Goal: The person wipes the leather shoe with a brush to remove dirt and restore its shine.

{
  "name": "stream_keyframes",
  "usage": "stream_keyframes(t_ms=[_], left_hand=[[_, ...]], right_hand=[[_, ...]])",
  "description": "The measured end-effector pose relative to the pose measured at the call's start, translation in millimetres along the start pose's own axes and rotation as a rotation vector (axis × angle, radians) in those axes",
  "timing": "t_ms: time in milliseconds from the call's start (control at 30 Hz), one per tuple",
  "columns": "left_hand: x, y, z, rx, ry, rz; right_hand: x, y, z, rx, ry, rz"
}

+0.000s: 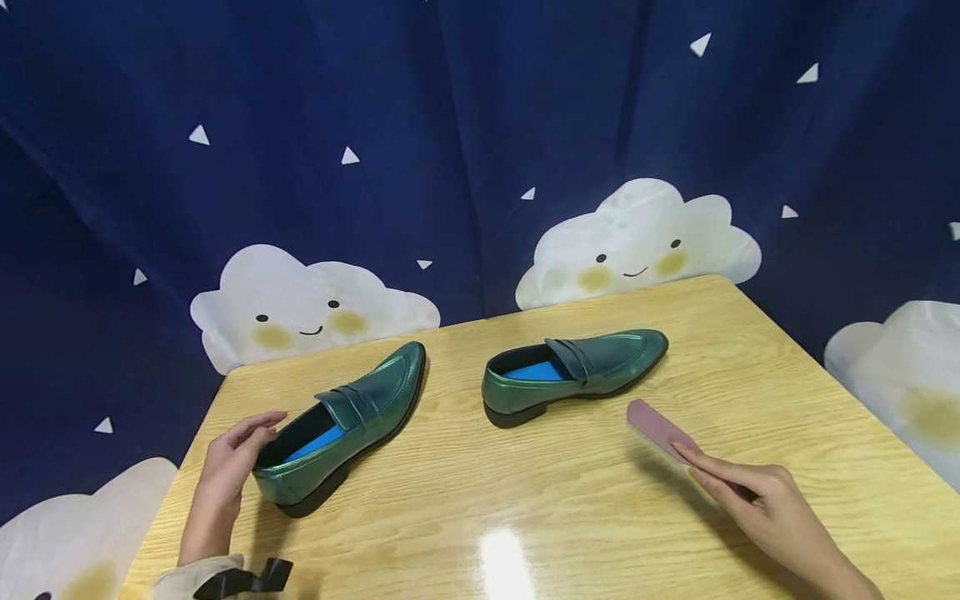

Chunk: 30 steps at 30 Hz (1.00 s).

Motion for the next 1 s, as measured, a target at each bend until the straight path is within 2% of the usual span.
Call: stream_keyframes(t_ms=[33,100,133,167,200,267,367,433,467,533,633,700,767,833,1000], left_hand=[[5.5,2.5,-12.0,0.021,-0.046,-0.07],[20.6,7.4,-36.1,0.109,-0.126,-0.193],[29.4,9.4,-48.2,0.16,-0.144,-0.228],[38.9,11.1,-59.6,0.217,-0.156,-0.233],[49.0,12.5,-70.2,0.265,-0.175,-0.216],[73.5,12.7,-88.1,0.35,-0.238,-0.137],[117.6,9.3,-107.7,0.395,-0.322,0.053],[147.2,5.2,-115.6,0.391,-0.368,0.17],[160.4,3.4,-118.7,0.372,-0.362,0.221],[182.6,-0.9,-123.9,0.31,-0.298,0.319],[204.5,-7.2,-129.8,0.212,-0.166,0.447],[212.3,-10.6,-132.5,0.16,-0.113,0.507],[216.0,-13.6,-134.2,0.13,-0.112,0.538],[217.7,-16.3,-136.2,0.103,-0.1,0.555],[222.0,-19.4,-145.0,0.073,0.007,0.584]], right_hand=[[0,0,1,0.002,0.005,-0.002],[-1,1,2,0.007,0.006,-0.005],[-1,1,2,0.009,0.01,-0.007],[-1,1,3,0.011,0.008,-0.008],[-1,1,3,0.014,0.008,-0.011],[-1,0,3,0.014,0.007,-0.018],[-1,0,4,0.003,0.001,-0.028],[-1,-1,5,-0.003,-0.003,-0.031],[0,-2,5,-0.005,-0.004,-0.031],[1,-3,6,-0.005,-0.007,-0.026],[3,-4,6,-0.008,-0.019,-0.019],[4,-3,5,-0.005,-0.027,-0.017],[4,-2,5,0.002,-0.032,-0.017],[4,-1,5,0.008,-0.03,-0.019],[3,-1,8,0.019,-0.022,-0.018]])
Point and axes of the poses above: each hand's wrist, its own y-axis away from the middle knuckle, its own x-axis out of the palm, z = x × y, the point moved 2 cm from there along -y, towards the middle knuckle, and after that the axes turned 13 degrees about -y, right-handed, at the moved point
